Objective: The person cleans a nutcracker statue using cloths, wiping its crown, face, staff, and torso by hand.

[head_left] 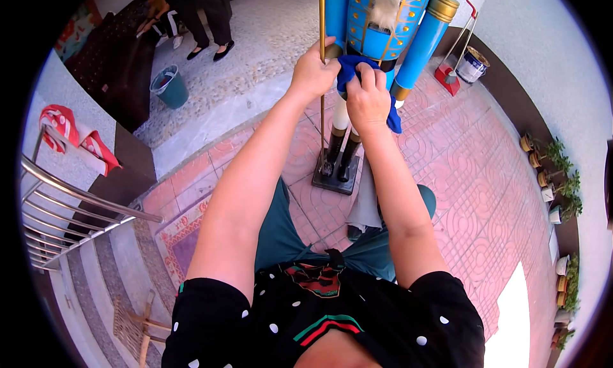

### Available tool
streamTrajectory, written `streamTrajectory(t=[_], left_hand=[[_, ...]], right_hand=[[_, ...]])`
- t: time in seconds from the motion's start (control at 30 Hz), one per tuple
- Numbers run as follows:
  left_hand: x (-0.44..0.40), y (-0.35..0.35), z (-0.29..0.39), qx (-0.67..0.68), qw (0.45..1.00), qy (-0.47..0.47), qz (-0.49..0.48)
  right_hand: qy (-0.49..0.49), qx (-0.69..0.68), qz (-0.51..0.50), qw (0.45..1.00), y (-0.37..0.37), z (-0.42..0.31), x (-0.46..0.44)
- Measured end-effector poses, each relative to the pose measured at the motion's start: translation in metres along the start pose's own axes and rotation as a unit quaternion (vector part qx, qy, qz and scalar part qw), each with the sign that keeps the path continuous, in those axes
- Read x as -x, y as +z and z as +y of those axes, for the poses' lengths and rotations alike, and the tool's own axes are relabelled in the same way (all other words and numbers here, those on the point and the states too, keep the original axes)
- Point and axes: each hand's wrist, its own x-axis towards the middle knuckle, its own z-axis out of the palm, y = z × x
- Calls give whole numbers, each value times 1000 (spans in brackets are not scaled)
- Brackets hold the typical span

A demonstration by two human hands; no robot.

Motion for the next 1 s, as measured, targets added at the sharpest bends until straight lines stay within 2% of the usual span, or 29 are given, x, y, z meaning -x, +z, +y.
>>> streamTrajectory(t=[0.03, 0.17, 0.23, 0.27, 0.33, 0.37, 0.43, 0.5, 0.53, 0.63, 0.73, 0.8, 0.9, 1.0], left_hand=[[0, -1, 3, 16, 999, -37, -19], [3, -1, 7, 13, 999, -41, -22], [0, 1, 6, -1, 1000, -12, 0], [0, 2, 7, 1, 1000, -10, 4], [2, 2, 9, -3, 1000, 0, 5], [3, 1, 9, -4, 1000, -2, 3], [1, 1, 8, -41, 999, 1, 4], [-1, 1, 4, -19, 1000, -4, 0], [-2, 1, 2, 2, 1000, -9, -3], [1, -1, 7, 5, 1000, -5, -11], [5, -2, 15, 10, 999, -31, -19], [6, -1, 17, 1, 1000, -18, -9], [8, -2, 18, -12, 1000, -7, -11], [6, -2, 19, -18, 1000, -2, -16]], right_hand=[[-16, -7, -4, 1000, 2, 2, 7], [-27, -22, -71, 997, -6, 9, 48], [61, -43, -146, 986, -16, 8, 65], [56, -42, -145, 987, -18, 9, 66], [144, -76, -108, 981, -27, 4, 56], [147, -77, -110, 980, -27, 2, 47], [73, -45, -91, 992, -26, -1, 7], [60, 16, -224, 973, -20, -9, -21], [13, 45, -232, 971, -13, -7, -21], [-37, 47, -237, 970, -25, 7, -24], [-31, 32, -225, 973, -38, 26, -8], [5, 31, -243, 970, -48, 32, 0], [-11, 10, -237, 972, -44, 27, 0], [-15, 45, -298, 953, -31, 5, -18]])
